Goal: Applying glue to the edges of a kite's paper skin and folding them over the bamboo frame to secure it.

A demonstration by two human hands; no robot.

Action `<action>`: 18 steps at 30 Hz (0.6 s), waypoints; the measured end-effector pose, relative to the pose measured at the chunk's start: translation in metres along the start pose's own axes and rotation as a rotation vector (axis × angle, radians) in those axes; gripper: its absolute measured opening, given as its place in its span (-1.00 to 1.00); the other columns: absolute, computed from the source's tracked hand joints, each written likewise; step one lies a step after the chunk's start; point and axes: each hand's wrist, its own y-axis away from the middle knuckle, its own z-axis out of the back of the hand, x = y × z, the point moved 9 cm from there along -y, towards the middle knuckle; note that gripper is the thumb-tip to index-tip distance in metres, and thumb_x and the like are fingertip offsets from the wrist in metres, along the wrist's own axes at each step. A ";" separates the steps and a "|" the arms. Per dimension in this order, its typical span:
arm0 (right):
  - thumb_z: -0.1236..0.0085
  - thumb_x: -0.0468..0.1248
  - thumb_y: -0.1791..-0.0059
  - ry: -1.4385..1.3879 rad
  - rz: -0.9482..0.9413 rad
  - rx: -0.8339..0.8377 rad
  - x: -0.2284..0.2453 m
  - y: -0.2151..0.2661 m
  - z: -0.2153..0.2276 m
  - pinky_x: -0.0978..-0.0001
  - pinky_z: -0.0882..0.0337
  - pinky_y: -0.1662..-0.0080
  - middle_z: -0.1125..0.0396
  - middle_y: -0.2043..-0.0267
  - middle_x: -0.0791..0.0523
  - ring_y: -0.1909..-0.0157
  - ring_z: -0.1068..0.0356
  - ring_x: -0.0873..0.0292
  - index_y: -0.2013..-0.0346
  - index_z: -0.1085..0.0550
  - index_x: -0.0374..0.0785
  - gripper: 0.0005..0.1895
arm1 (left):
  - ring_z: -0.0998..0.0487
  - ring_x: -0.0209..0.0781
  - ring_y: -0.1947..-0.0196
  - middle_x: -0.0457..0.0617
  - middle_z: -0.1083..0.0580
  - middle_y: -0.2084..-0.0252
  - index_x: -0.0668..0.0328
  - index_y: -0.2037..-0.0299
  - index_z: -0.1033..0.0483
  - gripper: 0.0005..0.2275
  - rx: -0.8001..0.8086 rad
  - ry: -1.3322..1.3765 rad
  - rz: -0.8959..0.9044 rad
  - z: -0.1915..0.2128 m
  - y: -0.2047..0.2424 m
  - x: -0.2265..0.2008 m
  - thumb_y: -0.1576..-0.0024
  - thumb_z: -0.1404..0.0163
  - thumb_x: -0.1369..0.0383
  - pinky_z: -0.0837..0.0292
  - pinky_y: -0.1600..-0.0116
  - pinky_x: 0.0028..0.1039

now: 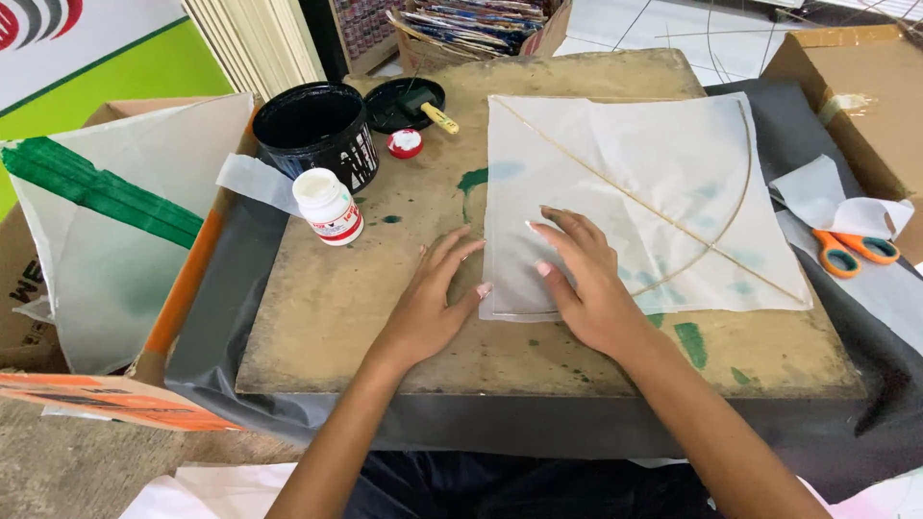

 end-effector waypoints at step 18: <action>0.03 -0.46 -0.11 -0.156 0.079 -0.313 0.000 0.006 0.034 0.14 -0.32 -0.12 -0.31 -0.20 -0.01 -0.23 -0.32 -0.02 -0.23 -0.35 -0.30 -0.64 | -0.20 0.23 -0.44 0.21 -0.29 -0.37 0.12 -0.31 -0.35 -0.62 -0.099 -0.039 -0.052 0.007 -0.003 -0.005 -0.26 0.05 0.40 0.16 -0.49 0.16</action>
